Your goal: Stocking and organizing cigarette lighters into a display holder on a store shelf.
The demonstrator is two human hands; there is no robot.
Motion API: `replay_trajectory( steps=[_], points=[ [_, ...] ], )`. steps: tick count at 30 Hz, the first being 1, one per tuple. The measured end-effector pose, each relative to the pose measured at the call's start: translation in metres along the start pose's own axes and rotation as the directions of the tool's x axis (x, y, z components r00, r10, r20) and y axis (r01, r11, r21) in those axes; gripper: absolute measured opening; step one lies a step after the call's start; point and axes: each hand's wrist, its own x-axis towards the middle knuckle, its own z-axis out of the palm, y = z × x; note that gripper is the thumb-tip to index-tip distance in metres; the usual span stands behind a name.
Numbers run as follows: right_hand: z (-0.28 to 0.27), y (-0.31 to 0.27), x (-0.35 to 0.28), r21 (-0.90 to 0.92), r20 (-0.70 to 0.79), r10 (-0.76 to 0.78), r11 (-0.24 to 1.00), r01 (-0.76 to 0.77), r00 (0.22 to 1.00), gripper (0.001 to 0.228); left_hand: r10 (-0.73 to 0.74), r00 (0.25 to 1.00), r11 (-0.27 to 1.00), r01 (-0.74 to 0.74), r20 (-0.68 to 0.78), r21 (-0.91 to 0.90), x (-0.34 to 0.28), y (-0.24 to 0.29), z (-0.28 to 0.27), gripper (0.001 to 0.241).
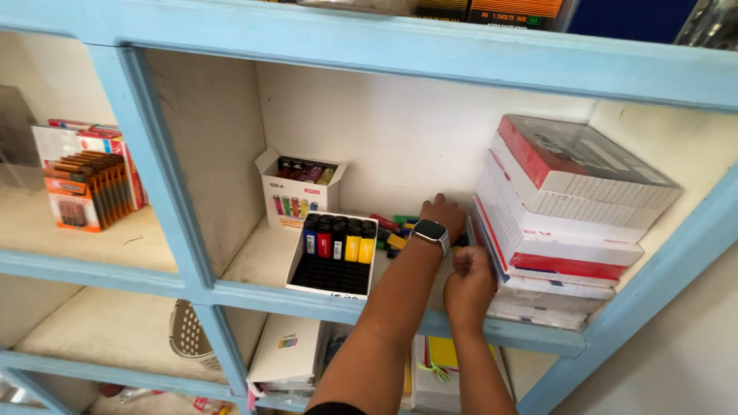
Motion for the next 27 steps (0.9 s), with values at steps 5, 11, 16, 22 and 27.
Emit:
replay_trajectory(
  steps=[5, 11, 16, 22, 27],
  points=[
    [0.0, 0.004, 0.001, -0.099, -0.025, -0.035, 0.995, 0.033, 0.999, 0.021, -0.019, 0.995, 1.0, 0.02, 0.096, -0.012, 0.014, 0.011, 0.008, 0.033],
    [0.002, 0.005, 0.002, -0.143, -0.018, -0.062, 0.988, 0.059, 0.998, 0.02, -0.067, 0.97, 0.998, 0.07, 0.233, -0.004, 0.012, 0.017, 0.007, 0.036],
    [0.0, 0.001, 0.003, -0.112, 0.01, -0.019, 0.994, 0.02, 1.0, 0.019, -0.029, 0.985, 0.999, 0.024, 0.171, 0.033, 0.006, 0.015, 0.001, 0.034],
    [0.002, 0.006, 0.005, -0.092, -0.021, -0.075, 0.993, 0.072, 0.997, 0.019, 0.058, 0.998, 0.998, -0.058, 0.0, -0.029, -0.024, 0.009, -0.042, 0.028],
    [0.003, 0.011, 0.008, -0.007, 0.005, -0.012, 1.0, 0.012, 1.0, 0.009, 0.155, 0.981, 0.974, -0.172, -0.118, -0.149, -0.076, -0.009, -0.102, 0.031]
  ],
)
